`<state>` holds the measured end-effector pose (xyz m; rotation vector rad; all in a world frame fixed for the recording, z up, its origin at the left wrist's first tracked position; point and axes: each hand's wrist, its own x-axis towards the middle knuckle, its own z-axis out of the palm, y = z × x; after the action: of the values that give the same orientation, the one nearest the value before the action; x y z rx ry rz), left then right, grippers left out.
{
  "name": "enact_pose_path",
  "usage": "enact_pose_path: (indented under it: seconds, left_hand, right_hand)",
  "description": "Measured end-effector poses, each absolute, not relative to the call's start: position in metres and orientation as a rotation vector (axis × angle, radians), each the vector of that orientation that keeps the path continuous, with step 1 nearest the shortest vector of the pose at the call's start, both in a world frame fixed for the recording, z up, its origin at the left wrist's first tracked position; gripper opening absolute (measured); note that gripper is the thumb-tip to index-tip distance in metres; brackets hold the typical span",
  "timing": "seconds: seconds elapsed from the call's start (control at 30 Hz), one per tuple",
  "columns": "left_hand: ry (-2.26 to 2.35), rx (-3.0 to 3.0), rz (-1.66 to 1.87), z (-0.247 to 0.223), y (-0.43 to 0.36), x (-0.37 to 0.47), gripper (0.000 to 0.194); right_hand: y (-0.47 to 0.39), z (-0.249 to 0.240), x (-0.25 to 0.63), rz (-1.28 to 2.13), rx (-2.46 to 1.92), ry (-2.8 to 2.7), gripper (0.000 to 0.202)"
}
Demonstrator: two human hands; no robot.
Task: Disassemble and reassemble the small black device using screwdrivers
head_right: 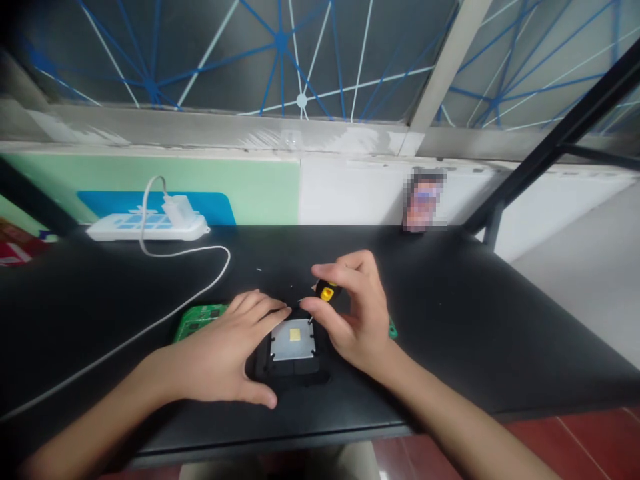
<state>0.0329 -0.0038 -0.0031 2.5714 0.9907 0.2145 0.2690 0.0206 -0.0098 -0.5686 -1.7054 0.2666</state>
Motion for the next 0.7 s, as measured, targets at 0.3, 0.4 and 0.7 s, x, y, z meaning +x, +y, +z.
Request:
enact_pose_path:
  seconds: [0.3, 0.4, 0.7]
  left_hand:
    - [1.007, 2.566, 0.189, -0.003, -0.004, 0.033, 0.103]
    - [1.006, 2.573, 0.195, -0.003, -0.003, 0.034, 0.104]
    - [1.016, 2.566, 0.171, -0.002, -0.003, 0.033, 0.104]
  right_hand:
    - [0.019, -0.007, 0.267, 0.362, -0.686, -1.696, 0.054]
    - [0.023, -0.008, 0.27, 0.208, -0.624, -1.698, 0.06]
    - [0.012, -0.004, 0.268, 0.437, -0.665, -1.718, 0.05]
